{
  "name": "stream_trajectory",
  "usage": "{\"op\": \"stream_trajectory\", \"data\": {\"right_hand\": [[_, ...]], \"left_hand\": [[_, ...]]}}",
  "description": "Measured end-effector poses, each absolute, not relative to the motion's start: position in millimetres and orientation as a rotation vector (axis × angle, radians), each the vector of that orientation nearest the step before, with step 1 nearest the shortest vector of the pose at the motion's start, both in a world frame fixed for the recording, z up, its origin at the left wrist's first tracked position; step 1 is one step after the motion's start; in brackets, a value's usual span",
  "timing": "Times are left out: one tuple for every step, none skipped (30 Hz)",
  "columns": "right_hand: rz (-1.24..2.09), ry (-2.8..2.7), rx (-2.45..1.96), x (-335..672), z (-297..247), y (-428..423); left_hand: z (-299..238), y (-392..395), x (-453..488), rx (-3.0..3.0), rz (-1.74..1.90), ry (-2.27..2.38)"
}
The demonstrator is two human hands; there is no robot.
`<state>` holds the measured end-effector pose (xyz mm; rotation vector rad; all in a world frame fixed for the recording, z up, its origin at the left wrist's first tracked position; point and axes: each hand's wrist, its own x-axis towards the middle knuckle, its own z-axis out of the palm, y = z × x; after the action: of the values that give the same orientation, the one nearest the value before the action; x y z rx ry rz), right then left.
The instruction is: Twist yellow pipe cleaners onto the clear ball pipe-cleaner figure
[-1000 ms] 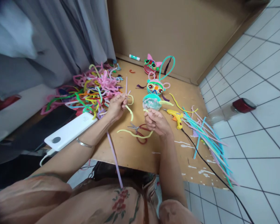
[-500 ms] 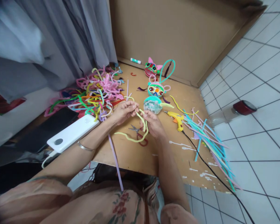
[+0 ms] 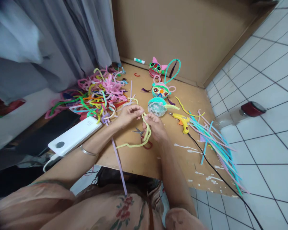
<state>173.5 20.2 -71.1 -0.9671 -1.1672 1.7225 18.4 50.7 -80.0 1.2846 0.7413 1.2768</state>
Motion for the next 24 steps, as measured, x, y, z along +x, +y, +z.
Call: {"op": "stream_trajectory", "data": {"right_hand": [[1.735,-1.157,-0.963,173.6,-71.1,20.1],[1.751,-1.156,-0.961,174.1,-71.0,20.1],[1.772,-1.166,-0.958,175.0,-70.6,20.0],[1.796,-1.181,-0.955,176.3,-70.2,20.0],[1.819,-1.197,-0.949,178.0,-69.6,20.1],[1.841,-1.210,-0.943,179.7,-69.0,20.3],[1.858,-1.216,-0.941,181.3,-68.2,20.5],[1.873,-1.218,-0.942,182.6,-67.4,20.8],[1.887,-1.215,-0.946,183.5,-66.6,21.1],[1.897,-1.211,-0.952,184.0,-65.8,21.4],[1.904,-1.209,-0.959,184.1,-65.1,21.7],[1.907,-1.207,-0.965,183.8,-64.6,21.9],[1.908,-1.205,-0.969,183.3,-64.3,22.2],[1.906,-1.204,-0.973,182.8,-64.3,22.6],[1.901,-1.204,-0.978,182.3,-64.5,22.9],[1.894,-1.206,-0.983,182.0,-65.0,23.3],[1.889,-1.211,-0.988,181.7,-65.6,23.6],[1.885,-1.220,-0.992,181.6,-66.3,23.9],[1.883,-1.231,-0.996,181.5,-67.1,24.1],[1.881,-1.243,-0.999,181.4,-67.8,24.2],[1.878,-1.254,-1.001,181.4,-68.5,24.1],[1.873,-1.267,-1.002,181.2,-69.1,23.8],[1.864,-1.279,-1.001,180.9,-69.5,23.4],[1.853,-1.291,-1.001,180.6,-69.9,22.7]], "left_hand": [[-81.5,51.7,18.3,1.298,1.309,0.746],[-83.1,53.2,17.9,1.299,1.345,0.755],[-84.6,55.0,17.1,1.287,1.376,0.767],[-85.9,57.1,15.8,1.258,1.405,0.782],[-86.9,59.3,14.2,1.213,1.431,0.798],[-87.6,61.6,12.3,1.160,1.454,0.813],[-88.0,63.8,10.4,1.106,1.474,0.826],[-88.2,65.8,8.6,1.057,1.490,0.837],[-88.3,67.5,7.2,1.017,1.506,0.849],[-88.5,69.0,6.1,0.984,1.521,0.862],[-88.7,70.3,5.5,0.960,1.535,0.875],[-89.1,71.4,5.3,0.937,1.549,0.884],[-89.5,72.2,5.3,0.916,1.563,0.891],[-90.1,72.9,5.6,0.897,1.574,0.896],[-90.7,73.6,5.9,0.881,1.584,0.900],[-91.4,74.1,6.1,0.869,1.593,0.904],[-92.1,74.7,6.4,0.859,1.603,0.911],[-92.7,75.2,6.5,0.854,1.611,0.917],[-93.4,75.7,6.7,0.853,1.618,0.922],[-94.0,76.2,6.8,0.854,1.622,0.923],[-94.6,76.7,6.9,0.851,1.620,0.922],[-95.2,77.3,6.9,0.845,1.614,0.919],[-95.7,77.8,6.9,0.833,1.605,0.912],[-96.1,78.4,6.8,0.818,1.595,0.903]]}}
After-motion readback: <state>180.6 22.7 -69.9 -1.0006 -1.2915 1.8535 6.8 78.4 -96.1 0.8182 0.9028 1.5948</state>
